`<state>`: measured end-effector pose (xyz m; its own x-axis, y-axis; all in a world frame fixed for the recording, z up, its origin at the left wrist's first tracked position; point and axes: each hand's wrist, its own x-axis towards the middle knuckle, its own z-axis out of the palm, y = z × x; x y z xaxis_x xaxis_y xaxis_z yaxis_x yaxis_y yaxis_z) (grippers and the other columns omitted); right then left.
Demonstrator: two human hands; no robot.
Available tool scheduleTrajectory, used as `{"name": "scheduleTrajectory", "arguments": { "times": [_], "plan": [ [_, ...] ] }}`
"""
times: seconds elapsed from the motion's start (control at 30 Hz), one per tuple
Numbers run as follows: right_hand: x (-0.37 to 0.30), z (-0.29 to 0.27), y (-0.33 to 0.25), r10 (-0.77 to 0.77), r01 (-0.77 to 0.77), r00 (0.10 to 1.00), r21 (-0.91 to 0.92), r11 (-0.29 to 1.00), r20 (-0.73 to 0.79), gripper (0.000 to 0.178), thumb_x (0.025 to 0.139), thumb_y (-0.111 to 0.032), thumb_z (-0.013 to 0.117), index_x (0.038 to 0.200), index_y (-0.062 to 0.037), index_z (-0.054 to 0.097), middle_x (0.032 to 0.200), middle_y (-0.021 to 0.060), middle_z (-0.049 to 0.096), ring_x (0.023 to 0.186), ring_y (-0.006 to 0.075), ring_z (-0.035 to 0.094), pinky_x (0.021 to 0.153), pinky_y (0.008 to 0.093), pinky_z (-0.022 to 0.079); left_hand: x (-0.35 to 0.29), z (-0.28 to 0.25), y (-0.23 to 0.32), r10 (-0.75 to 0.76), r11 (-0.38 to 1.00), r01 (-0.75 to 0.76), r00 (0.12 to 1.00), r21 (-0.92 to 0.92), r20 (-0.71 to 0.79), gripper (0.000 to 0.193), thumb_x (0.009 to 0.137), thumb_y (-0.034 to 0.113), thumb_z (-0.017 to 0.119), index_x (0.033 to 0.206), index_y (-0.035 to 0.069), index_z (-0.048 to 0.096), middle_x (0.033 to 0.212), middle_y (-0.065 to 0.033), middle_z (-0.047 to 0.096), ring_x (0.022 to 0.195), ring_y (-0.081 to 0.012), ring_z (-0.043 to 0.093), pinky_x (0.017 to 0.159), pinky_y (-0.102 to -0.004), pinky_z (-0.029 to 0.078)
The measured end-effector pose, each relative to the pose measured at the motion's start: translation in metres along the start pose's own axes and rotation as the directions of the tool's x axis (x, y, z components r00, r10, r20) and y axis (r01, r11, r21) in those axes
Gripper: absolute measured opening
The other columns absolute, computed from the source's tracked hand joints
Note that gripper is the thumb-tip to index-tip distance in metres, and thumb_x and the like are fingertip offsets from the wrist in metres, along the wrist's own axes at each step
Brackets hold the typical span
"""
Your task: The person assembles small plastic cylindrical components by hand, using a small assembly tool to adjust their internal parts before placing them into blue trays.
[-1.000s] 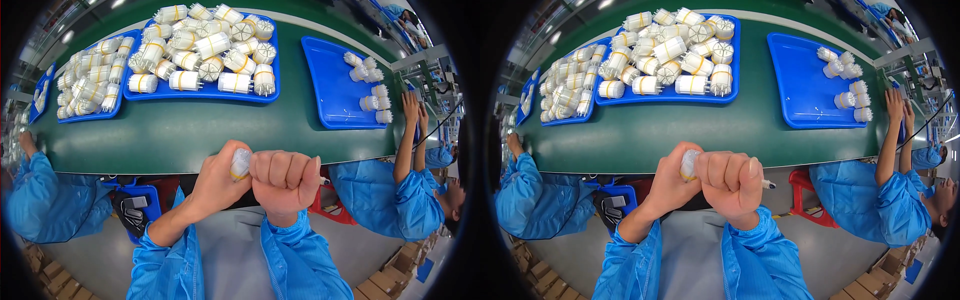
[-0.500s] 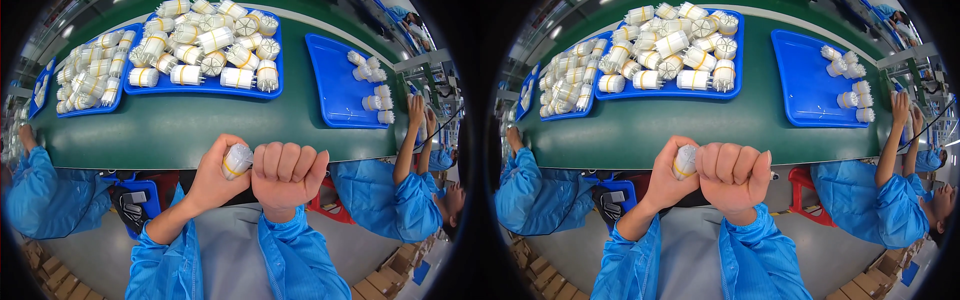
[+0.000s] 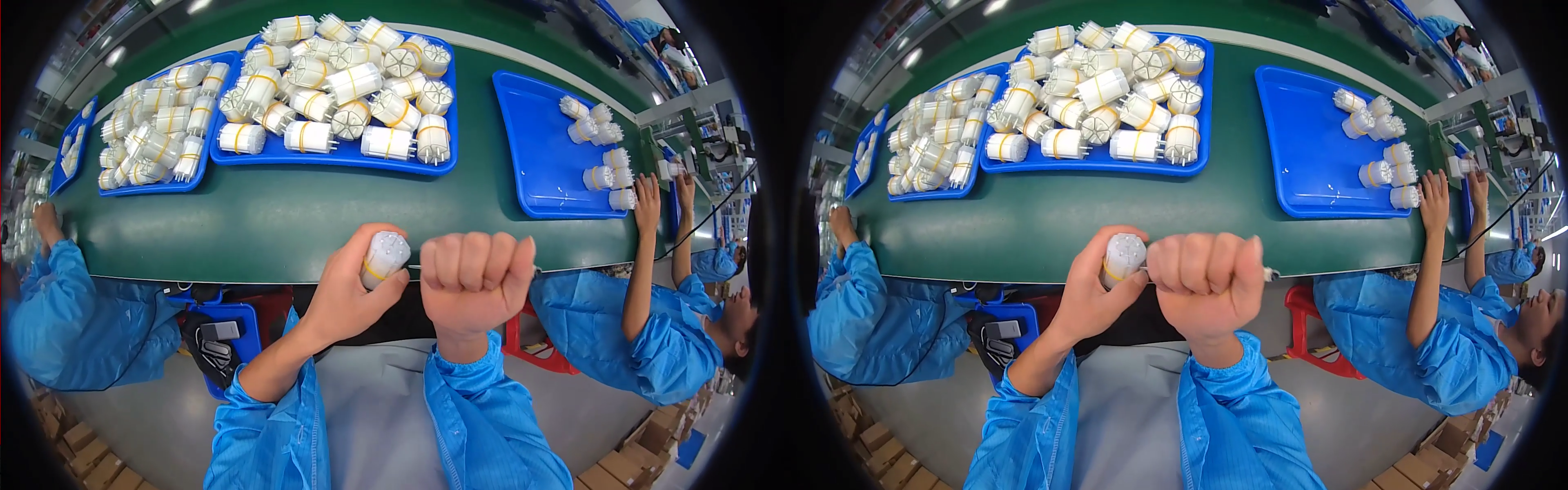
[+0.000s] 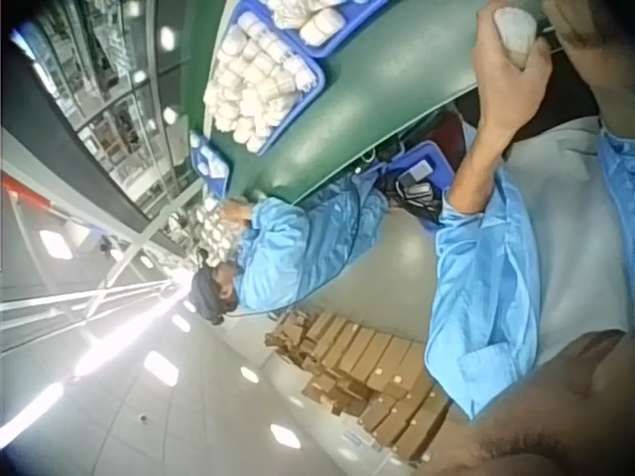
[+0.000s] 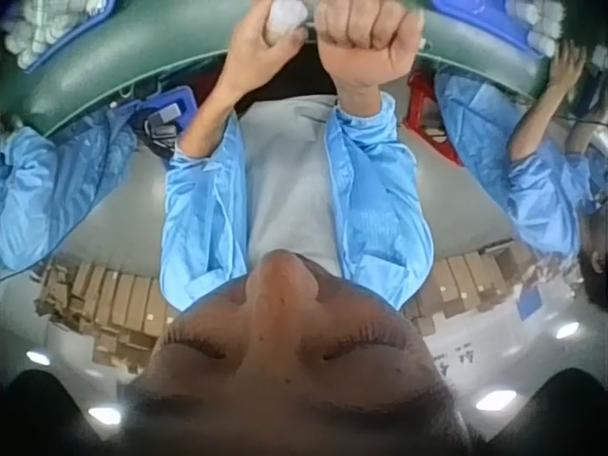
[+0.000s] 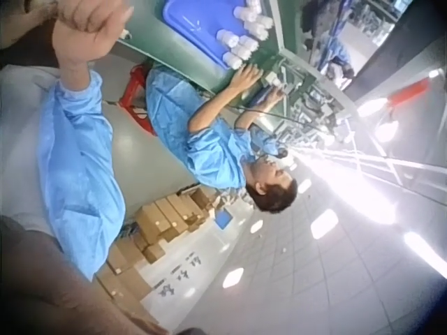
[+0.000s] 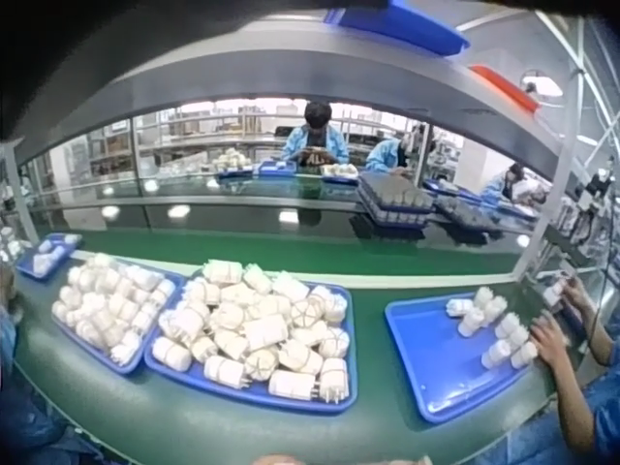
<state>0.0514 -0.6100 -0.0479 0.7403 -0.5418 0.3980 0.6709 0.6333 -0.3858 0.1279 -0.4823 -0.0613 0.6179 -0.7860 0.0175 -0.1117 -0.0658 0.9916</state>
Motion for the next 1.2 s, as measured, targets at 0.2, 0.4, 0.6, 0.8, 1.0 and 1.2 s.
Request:
{"name": "scheduleTrajectory", "arguments": {
  "times": [0.2,0.4,0.6,0.8,1.0,1.2],
  "plan": [
    [0.002,-0.011,0.0,0.007,-0.021,0.989,-0.093,0.995,-0.151,0.043,0.105,-0.029,0.032,0.065,-0.0129,0.032,0.056,-0.0007,0.032,0.051,0.0123,0.028,0.05,0.0286,0.027,0.0,-0.016,-0.007,0.063,0.949,-0.112,0.983,-0.294,-0.171,0.041,0.077,-0.005,0.069,0.115,0.002,0.055,0.102,-0.0077,0.061,0.092,-0.0171,0.06,0.081,-0.0285,0.048],
    [-0.007,-0.038,0.008,0.093,-0.138,0.972,-0.203,0.97,-0.214,0.04,0.103,-0.026,0.037,0.066,-0.0125,0.033,0.056,-0.0003,0.031,0.05,0.0117,0.028,0.047,0.0271,0.027,0.011,-0.041,0.01,0.41,0.893,-0.437,0.888,-0.108,-0.21,0.041,0.076,-0.009,0.066,0.115,0.001,0.055,0.114,-0.0141,0.057,0.107,-0.0198,0.055,0.092,-0.0317,0.044],
    [-0.006,-0.042,0.009,0.085,-0.126,0.981,-0.236,0.964,-0.177,0.038,0.102,-0.022,0.04,0.066,-0.012,0.033,0.055,0.0004,0.031,0.05,0.0115,0.029,0.046,0.0268,0.027,0.012,-0.051,0.019,0.464,0.869,-0.489,0.86,-0.083,-0.213,0.043,0.077,-0.009,0.067,0.116,0.001,0.054,0.114,-0.0142,0.058,0.107,-0.0205,0.056,0.092,-0.0326,0.045],
    [-0.006,-0.043,0.009,0.086,-0.13,0.981,-0.258,0.957,-0.174,0.038,0.101,-0.022,0.041,0.065,-0.0121,0.033,0.054,0.0005,0.032,0.049,0.0116,0.029,0.045,0.0268,0.027,0.013,-0.051,0.019,0.416,0.881,-0.454,0.876,-0.13,-0.244,0.043,0.077,-0.009,0.067,0.117,0.001,0.054,0.113,-0.0139,0.058,0.107,-0.0203,0.057,0.092,-0.0325,0.045],
    [-0.006,-0.043,0.011,0.083,-0.129,0.983,-0.288,0.949,-0.164,0.039,0.101,-0.023,0.041,0.065,-0.012,0.033,0.054,0.0006,0.031,0.049,0.0111,0.028,0.045,0.0264,0.026,0.012,-0.054,0.022,0.422,0.882,-0.455,0.878,-0.121,-0.227,0.043,0.076,-0.009,0.064,0.117,0.001,0.053,0.111,-0.0128,0.059,0.103,-0.0182,0.057,0.09,-0.0315,0.045],
    [-0.007,-0.043,0.011,0.09,-0.133,0.986,-0.331,0.934,-0.142,0.039,0.102,-0.023,0.041,0.065,-0.0115,0.032,0.055,0.0007,0.032,0.049,0.0109,0.029,0.046,0.0261,0.026,0.011,-0.053,0.03,0.299,0.862,-0.366,0.926,-0.352,-0.231,0.04,0.077,-0.005,0.06,0.116,0.0,0.052,0.106,-0.0115,0.059,0.099,-0.0141,0.057,0.088,-0.0296,0.046]
  ]
}}
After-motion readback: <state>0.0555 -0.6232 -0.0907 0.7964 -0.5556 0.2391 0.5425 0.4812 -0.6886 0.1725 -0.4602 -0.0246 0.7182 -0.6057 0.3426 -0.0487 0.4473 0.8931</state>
